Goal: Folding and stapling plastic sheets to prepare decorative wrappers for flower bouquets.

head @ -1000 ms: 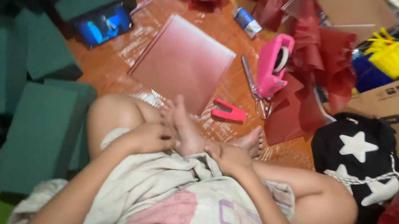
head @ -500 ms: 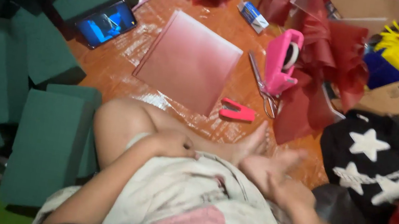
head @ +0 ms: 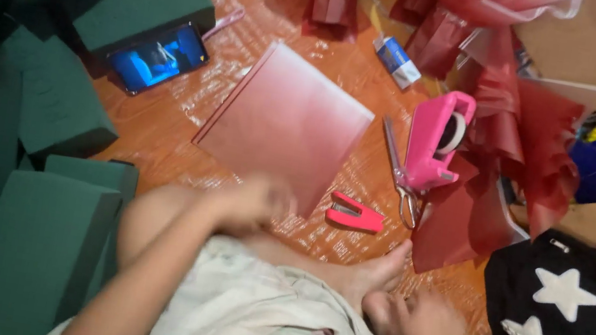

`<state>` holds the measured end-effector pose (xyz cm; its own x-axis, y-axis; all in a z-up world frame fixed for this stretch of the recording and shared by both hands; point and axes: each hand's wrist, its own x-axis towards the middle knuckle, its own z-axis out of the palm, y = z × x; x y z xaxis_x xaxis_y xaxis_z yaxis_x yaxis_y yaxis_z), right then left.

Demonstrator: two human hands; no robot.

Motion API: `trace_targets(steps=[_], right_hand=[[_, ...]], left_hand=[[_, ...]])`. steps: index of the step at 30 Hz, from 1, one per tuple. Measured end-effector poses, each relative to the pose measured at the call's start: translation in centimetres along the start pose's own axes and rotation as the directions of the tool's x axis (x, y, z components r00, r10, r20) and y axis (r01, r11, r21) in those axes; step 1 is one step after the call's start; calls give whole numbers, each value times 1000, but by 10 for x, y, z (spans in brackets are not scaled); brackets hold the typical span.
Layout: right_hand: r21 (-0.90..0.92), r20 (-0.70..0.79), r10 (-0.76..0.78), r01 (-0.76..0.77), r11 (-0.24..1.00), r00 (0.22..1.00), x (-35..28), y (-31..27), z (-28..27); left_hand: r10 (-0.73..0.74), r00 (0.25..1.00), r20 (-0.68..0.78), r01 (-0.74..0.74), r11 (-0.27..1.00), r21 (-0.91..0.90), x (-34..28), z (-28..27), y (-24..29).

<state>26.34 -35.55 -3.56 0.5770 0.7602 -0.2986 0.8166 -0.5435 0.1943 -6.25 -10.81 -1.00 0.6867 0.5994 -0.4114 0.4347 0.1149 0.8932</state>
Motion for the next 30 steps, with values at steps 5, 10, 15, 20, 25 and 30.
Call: trace_targets(steps=[5, 10, 15, 20, 25, 30], right_hand=[[253, -261, -361, 425, 869, 895, 78, -95, 1], [297, -357, -435, 542, 786, 827, 129, -147, 55], [167, -565, -358, 528, 833, 743, 144, -153, 88], [155, -538, -342, 489, 858, 770, 145, -155, 86], [243, -491, -154, 305, 921, 857, 139, -152, 61], [215, -580, -16, 172, 961, 815, 150, -156, 40]], left_hand=[[121, 897, -424, 122, 856, 502, 138, -55, -58], [228, 739, -634, 212, 815, 540, 168, -96, -86], [173, 538, -825, 327, 859, 393, 188, -131, -98], [255, 506, -824, 282, 854, 437, 212, -127, -93], [253, 544, -800, 254, 859, 445, 202, -119, -74], [199, 602, -773, 265, 864, 429, 201, -120, -66]])
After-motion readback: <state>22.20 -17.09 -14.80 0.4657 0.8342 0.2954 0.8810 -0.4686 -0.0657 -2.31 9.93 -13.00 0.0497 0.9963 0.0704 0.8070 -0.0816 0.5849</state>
